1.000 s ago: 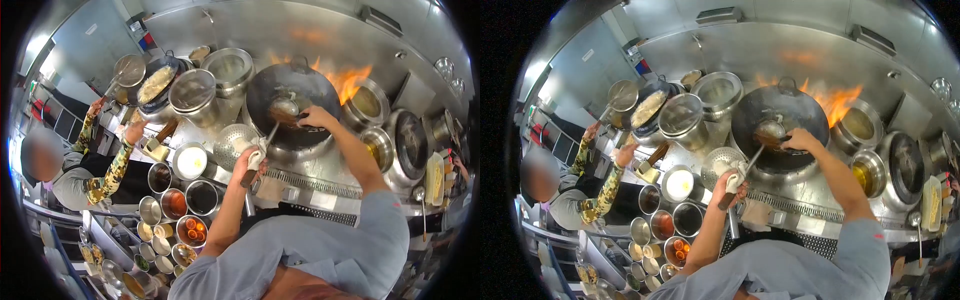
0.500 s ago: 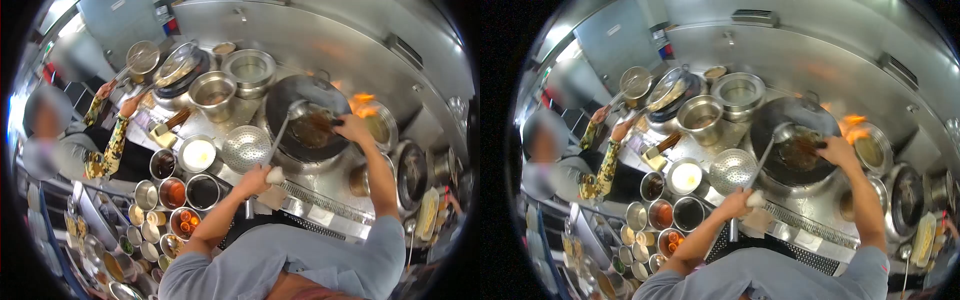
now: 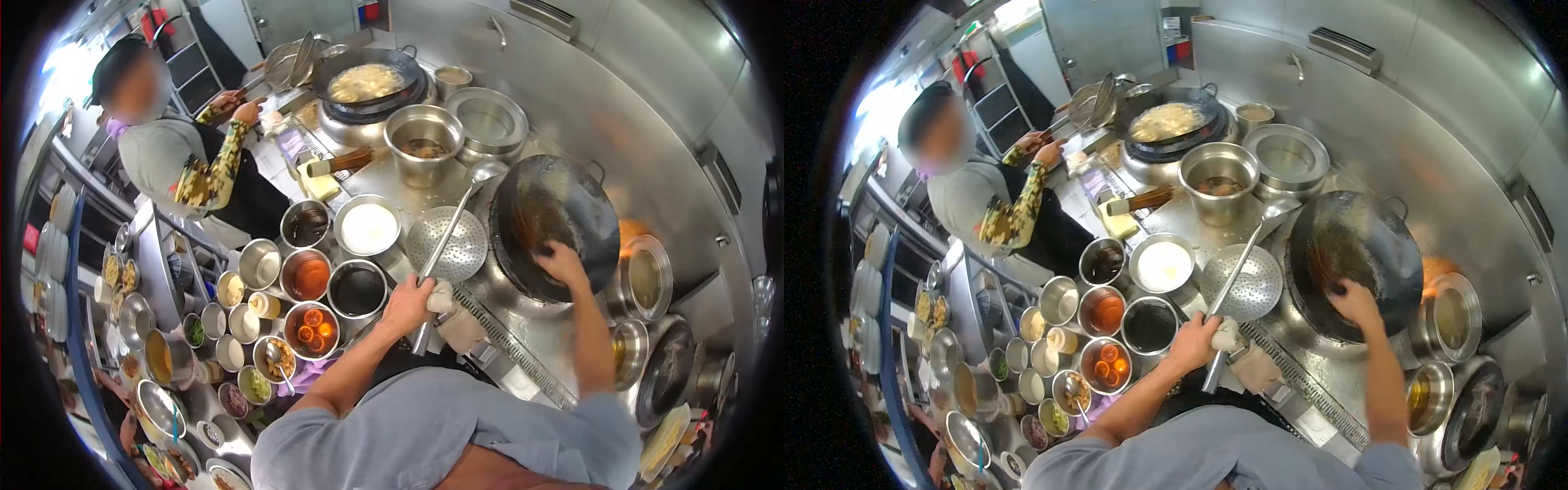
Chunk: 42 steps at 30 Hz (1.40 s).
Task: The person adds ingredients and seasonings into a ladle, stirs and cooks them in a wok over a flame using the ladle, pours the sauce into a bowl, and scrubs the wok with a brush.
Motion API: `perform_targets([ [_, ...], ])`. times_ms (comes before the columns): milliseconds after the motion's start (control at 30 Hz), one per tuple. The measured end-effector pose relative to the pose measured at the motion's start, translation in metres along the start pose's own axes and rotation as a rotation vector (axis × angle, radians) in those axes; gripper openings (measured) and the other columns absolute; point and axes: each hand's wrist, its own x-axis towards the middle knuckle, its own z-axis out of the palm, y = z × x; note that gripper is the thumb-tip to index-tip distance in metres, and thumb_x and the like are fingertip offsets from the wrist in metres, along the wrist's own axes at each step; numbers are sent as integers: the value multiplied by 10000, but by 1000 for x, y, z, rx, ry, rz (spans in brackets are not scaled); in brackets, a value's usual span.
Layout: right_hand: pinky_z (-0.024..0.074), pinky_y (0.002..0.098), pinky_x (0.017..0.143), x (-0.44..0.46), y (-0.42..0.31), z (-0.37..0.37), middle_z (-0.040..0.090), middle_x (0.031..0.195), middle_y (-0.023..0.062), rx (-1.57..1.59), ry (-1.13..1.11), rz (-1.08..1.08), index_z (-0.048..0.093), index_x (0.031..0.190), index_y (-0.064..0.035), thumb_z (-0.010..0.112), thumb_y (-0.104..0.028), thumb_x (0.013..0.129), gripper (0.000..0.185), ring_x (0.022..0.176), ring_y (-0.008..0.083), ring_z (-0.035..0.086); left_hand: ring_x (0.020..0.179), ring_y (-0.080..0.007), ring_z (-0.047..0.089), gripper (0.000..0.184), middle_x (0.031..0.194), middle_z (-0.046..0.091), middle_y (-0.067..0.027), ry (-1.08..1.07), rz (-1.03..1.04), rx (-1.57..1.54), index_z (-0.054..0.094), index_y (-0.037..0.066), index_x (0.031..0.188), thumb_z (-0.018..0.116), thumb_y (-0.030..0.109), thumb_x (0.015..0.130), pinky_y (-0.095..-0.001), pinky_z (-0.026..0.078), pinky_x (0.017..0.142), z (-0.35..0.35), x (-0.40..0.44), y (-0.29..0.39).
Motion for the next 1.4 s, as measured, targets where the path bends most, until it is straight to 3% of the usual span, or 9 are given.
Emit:
perform_targets([
  [233,538,395,804,60,66,-61,678,1068,195,177,-143,410,660,1146,-79,732,-326,680,532,857,331,687,854,-442,587,387,1008,514,-241,-20,-49,114,501,84,1102,629,78,736,-507,468,767,64,10,-36],
  [400,487,425,909,10,4,-6,658,1100,216,-51,33,174,649,1159,-51,692,-325,729,511,1067,358,618,933,-429,566,416,978,524,-231,1,-183,92,514,77,1113,673,127,732,-507,469,773,87,10,-48],
  [733,527,399,674,116,132,-37,675,802,174,-88,-298,10,714,814,-31,653,-288,728,278,746,240,662,1102,-470,496,534,1196,456,-287,-51,-274,-68,447,20,1223,684,70,746,-501,440,945,105,2,-76],
  [800,533,447,821,80,63,-23,639,1144,208,-240,-89,252,658,1108,-62,612,-262,735,426,1017,338,637,1151,-502,463,613,1312,403,-312,1,-229,-88,444,-21,1220,746,89,698,-495,417,992,110,-2,-80],
  [900,478,430,948,20,39,1,655,1129,184,-165,0,284,647,1194,-148,629,-338,730,502,1082,344,611,1198,-503,431,624,1355,356,-334,43,-43,-36,438,-36,1216,745,79,685,-492,397,1016,95,-17,-73],
  [1033,468,451,968,-34,51,-69,601,1249,178,-365,-262,350,608,1255,-158,596,-273,766,503,1159,339,577,1142,-352,540,522,1250,501,-234,106,-105,-512,449,-16,1204,708,53,755,-419,449,960,40,-35,-45],
  [1100,524,469,847,4,115,-78,682,1039,205,-382,-124,377,695,1043,-38,613,-236,744,368,971,344,664,1001,-215,609,440,1079,601,-109,40,-279,-950,447,-2,1221,652,22,832,-325,499,861,42,-33,-60],
  [1233,536,419,823,57,90,-57,682,1014,209,95,-47,489,702,1047,-54,694,-350,656,490,930,326,674,855,-171,639,322,985,643,-87,-106,-415,-1142,548,-6,1141,656,84,851,-302,521,730,5,11,-23],
  [1400,466,430,976,9,71,13,621,1212,175,-35,-12,301,618,1239,-151,604,-351,770,511,1131,350,586,940,-263,635,476,1073,612,-121,-265,-551,-1316,467,-1,1258,672,189,874,-392,541,772,0,-17,-50],
])
